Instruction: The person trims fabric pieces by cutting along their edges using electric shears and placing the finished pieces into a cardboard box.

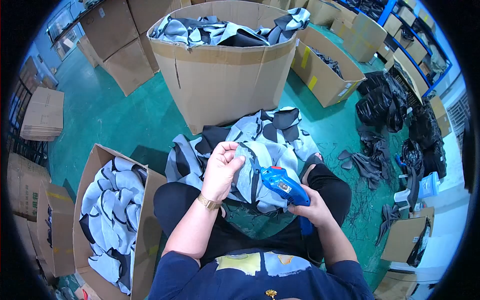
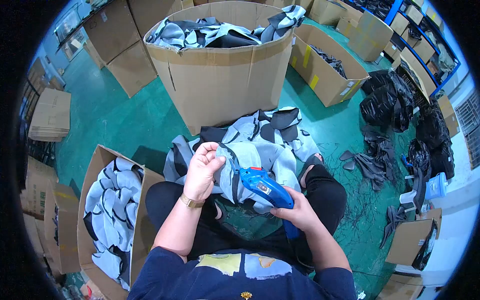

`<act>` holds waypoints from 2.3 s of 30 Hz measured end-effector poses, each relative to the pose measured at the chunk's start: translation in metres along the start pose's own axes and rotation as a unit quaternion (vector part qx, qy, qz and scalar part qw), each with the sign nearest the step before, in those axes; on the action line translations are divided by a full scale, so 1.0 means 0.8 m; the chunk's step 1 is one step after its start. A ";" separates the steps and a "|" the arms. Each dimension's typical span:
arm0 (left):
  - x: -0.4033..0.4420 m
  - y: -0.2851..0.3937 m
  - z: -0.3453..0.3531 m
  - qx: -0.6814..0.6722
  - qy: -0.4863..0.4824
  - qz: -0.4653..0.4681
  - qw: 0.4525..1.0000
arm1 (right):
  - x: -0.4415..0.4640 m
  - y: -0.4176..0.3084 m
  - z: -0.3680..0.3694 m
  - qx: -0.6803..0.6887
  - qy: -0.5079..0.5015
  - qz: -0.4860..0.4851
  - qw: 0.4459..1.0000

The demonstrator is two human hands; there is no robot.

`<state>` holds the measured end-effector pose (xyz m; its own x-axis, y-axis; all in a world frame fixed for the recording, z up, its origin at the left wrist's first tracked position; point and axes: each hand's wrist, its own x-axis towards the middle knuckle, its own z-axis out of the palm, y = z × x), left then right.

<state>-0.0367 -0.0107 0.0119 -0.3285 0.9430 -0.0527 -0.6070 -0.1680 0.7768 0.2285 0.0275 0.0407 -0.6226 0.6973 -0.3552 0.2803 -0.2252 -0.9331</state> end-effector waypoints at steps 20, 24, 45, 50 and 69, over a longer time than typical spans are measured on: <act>-0.009 0.016 0.000 0.123 -0.050 -0.037 0.990 | 0.009 -0.017 -0.012 0.014 -0.019 0.002 1.000; -0.013 0.022 0.001 0.146 -0.083 -0.056 0.984 | 0.011 -0.025 -0.020 0.006 -0.036 0.001 0.999; -0.011 0.030 -0.003 0.130 -0.071 -0.061 0.987 | 0.003 -0.011 -0.020 0.059 -0.073 0.059 0.994; -0.013 0.034 -0.004 0.141 -0.085 -0.067 0.984 | 0.007 -0.012 -0.018 0.051 -0.071 0.049 0.995; -0.006 0.024 -0.013 0.106 -0.132 -0.109 0.980 | 0.058 -0.048 -0.028 0.144 0.014 -0.084 0.986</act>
<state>-0.0541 -0.0211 0.0208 0.0077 0.9960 -0.0887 -0.4691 0.0819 0.8794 0.2047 0.0838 0.0611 -0.6204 0.7593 -0.1962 -0.0472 -0.2858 -0.9571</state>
